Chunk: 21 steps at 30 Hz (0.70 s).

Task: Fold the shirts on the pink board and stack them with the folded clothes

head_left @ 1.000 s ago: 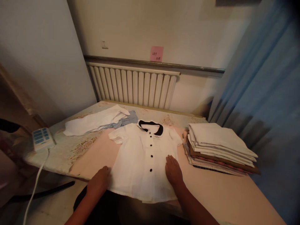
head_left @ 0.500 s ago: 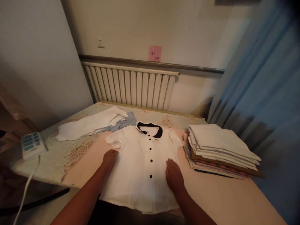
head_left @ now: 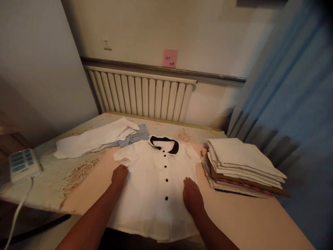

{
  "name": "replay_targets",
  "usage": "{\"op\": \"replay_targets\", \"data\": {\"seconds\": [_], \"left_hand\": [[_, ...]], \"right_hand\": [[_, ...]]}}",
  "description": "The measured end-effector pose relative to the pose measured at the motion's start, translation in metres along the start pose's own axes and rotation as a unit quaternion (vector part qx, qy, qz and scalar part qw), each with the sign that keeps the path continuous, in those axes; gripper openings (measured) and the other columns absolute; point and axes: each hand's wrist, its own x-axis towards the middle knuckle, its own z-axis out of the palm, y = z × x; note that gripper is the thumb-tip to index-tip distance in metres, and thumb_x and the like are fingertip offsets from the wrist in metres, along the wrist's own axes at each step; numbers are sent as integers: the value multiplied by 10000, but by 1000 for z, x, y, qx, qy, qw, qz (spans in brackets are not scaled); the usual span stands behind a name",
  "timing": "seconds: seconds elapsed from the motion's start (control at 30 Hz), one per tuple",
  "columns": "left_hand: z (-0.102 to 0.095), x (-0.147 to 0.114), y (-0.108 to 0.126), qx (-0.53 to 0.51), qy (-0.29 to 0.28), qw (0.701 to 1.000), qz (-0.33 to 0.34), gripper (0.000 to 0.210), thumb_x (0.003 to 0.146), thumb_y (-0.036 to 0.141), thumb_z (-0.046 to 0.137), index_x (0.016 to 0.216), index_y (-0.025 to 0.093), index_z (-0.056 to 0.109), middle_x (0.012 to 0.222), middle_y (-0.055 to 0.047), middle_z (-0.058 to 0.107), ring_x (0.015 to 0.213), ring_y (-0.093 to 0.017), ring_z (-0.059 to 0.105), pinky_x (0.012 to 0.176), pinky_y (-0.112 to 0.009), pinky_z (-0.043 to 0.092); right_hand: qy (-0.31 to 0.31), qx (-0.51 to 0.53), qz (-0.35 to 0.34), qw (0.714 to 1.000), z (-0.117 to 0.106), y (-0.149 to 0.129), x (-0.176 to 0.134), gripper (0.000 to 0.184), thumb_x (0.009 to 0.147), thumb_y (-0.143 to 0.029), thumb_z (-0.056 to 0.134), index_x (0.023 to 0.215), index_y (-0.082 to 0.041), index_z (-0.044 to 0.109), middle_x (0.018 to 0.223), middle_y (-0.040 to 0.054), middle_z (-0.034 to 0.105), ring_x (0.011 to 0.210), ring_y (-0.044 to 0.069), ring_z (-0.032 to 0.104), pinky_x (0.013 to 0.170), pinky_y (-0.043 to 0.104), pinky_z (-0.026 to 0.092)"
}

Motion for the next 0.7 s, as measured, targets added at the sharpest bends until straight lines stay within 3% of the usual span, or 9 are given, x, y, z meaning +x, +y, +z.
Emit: {"op": "replay_targets", "data": {"seconds": [0.53,0.7], "left_hand": [[5,-1,-4,-44,23,998,-38,143,761,247,511,848,216,619,918,-88,698,899,-257,637,639,-289,411],[2,3,-2,-41,44,997,-43,263,846,396,518,933,166,614,916,-97,687,892,-258,643,645,-297,444]], "right_hand": [[2,3,-4,1000,2,2,-1,363,912,-164,387,1214,-103,579,1266,158,597,1247,246,488,1060,424,386],[0,10,-6,1000,3,3,-2,369,913,-167,377,1221,-116,573,1264,151,596,1248,248,485,1061,428,389]]}}
